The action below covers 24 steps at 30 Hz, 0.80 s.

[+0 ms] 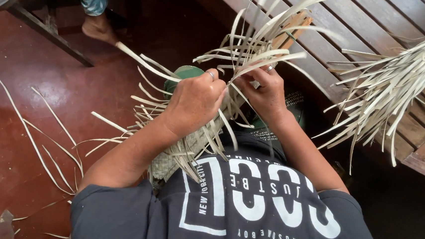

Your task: Weaving dried palm leaves together to create a craft item

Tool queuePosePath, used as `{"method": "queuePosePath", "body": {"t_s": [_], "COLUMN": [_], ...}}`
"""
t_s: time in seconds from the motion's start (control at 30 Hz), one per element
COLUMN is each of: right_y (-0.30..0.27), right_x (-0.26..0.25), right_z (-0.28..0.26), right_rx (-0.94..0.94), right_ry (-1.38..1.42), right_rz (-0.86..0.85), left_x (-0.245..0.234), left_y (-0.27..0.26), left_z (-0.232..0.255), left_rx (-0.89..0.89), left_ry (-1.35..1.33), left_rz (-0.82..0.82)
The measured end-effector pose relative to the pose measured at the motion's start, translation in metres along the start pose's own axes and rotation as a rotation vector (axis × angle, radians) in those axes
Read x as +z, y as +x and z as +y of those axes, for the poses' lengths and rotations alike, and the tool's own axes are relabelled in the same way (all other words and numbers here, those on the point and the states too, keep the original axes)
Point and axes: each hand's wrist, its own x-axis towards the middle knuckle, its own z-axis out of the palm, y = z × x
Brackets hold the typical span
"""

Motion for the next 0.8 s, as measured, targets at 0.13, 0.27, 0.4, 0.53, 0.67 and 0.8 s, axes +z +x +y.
{"method": "queuePosePath", "body": {"t_s": [0.13,0.27,0.4,0.53,0.67,0.8], "right_y": [0.0,0.005,0.009,0.022,0.027,0.025], "right_x": [0.006,0.003,0.007,-0.002,-0.005,0.005], "right_z": [-0.001,0.001,0.01,-0.009,-0.004,0.003], "right_rx": [0.008,0.099,0.036,0.108,0.193,0.22], "right_ry": [0.005,0.131,0.128,0.232,0.25,0.241], "right_rz": [0.025,0.02,0.003,-0.049,-0.216,-0.182], "left_x": [-0.002,0.0,0.0,0.002,0.007,0.006], "left_y": [0.002,0.003,0.004,0.002,0.004,0.006], "left_z": [-0.002,-0.011,-0.009,-0.011,-0.02,-0.025], "left_rx": [0.002,-0.036,-0.051,-0.072,-0.108,-0.159], "left_ry": [0.031,0.001,-0.015,-0.04,-0.123,-0.235], "left_rz": [0.005,0.015,0.044,0.061,0.048,0.003]}}
